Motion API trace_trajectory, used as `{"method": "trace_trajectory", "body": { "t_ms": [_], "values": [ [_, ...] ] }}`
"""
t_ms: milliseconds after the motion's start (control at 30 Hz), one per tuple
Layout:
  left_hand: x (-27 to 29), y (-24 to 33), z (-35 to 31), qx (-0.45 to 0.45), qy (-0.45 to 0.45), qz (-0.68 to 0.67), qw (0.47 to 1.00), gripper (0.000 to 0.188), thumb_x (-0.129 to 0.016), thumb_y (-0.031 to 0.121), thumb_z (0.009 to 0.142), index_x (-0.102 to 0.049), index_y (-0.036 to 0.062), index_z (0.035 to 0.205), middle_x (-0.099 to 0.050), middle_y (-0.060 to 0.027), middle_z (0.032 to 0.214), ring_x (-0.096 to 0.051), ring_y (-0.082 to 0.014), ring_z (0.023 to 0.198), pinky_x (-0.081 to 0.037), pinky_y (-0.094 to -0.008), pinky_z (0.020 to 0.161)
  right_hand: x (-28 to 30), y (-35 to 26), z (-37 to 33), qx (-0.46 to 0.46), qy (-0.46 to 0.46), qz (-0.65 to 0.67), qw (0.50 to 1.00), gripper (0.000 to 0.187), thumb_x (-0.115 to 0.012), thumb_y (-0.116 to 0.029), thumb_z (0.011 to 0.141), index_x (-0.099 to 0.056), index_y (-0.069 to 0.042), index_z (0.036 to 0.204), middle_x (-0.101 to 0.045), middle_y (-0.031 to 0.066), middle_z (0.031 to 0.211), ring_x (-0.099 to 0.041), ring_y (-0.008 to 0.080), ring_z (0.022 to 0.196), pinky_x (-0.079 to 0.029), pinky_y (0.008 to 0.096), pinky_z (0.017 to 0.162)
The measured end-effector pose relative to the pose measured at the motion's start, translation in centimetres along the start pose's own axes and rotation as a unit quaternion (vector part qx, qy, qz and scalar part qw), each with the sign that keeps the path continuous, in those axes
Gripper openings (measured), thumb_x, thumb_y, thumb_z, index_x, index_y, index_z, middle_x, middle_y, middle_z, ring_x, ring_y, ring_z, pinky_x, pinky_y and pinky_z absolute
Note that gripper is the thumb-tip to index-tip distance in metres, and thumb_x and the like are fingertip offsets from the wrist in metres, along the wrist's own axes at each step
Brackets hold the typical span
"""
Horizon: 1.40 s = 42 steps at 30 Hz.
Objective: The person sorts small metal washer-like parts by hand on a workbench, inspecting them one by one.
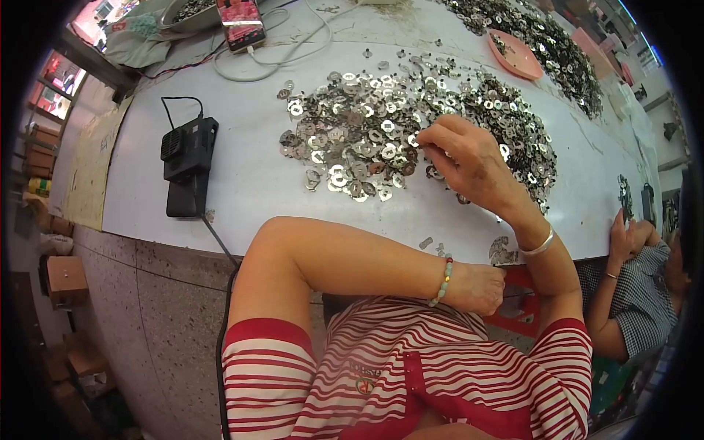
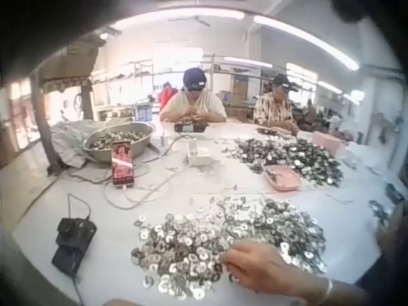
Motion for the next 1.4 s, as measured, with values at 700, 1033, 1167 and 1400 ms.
{"method": "trace_trajectory", "body": {
  "t_ms": [700,1033,1167,1400],
  "values": [
    [-2.5,0.4,-1.2,0.057,-0.036,-0.034,0.997,0.015,-0.056,0.012,0.073,-0.059,0.0059,0.06,-0.059,-0.009,0.065,-0.059,-0.0231,0.069,-0.048,-0.0335,0.068,0.7,2.5,-0.1,0.02,0.121,-0.013,0.992,0.02,-0.062,0.003,0.08,-0.065,-0.004,0.099,-0.061,0.0114,0.085,-0.062,0.0291,0.074,-0.051,0.0349,0.066],
    [-3.2,0.8,-1.1,0.066,-0.013,0.001,0.998,0.015,-0.054,0.014,0.075,-0.055,0.0072,0.062,-0.057,-0.0075,0.067,-0.057,-0.0213,0.071,-0.044,-0.0314,0.069,0.0,4.8,0.1,-0.005,0.096,-0.099,0.99,0.025,-0.069,-0.016,0.082,-0.064,-0.009,0.106,-0.058,0.0103,0.104,-0.057,0.0294,0.096,-0.048,0.0394,0.082],
    [1.3,-0.1,-0.3,0.071,-0.028,-0.013,0.997,0.014,-0.055,0.014,0.074,-0.058,0.0081,0.062,-0.057,-0.007,0.066,-0.057,-0.0201,0.07,-0.044,-0.0308,0.068,0.1,5.2,-0.1,-0.031,0.081,-0.038,0.995,0.022,-0.069,-0.014,0.082,-0.063,-0.008,0.101,-0.057,0.0108,0.098,-0.058,0.0297,0.09,-0.049,0.0393,0.078],
    [-0.7,0.4,-0.6,0.057,-0.023,-0.032,0.998,0.015,-0.056,0.013,0.074,-0.062,0.0083,0.06,-0.06,-0.0063,0.065,-0.058,-0.0196,0.068,-0.044,-0.0311,0.063,0.2,5.3,0.2,-0.036,0.09,-0.001,0.995,0.011,-0.065,-0.006,0.082,-0.062,-0.005,0.092,-0.058,0.0117,0.084,-0.061,0.0311,0.08,-0.049,0.0395,0.07]
  ]
}}
Point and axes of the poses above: each hand's wrist, its own z-axis towards the middle knuckle, its own x-axis out of the back of the hand, y = z × x, the point moved 2 cm from there along z, towards the middle knuckle
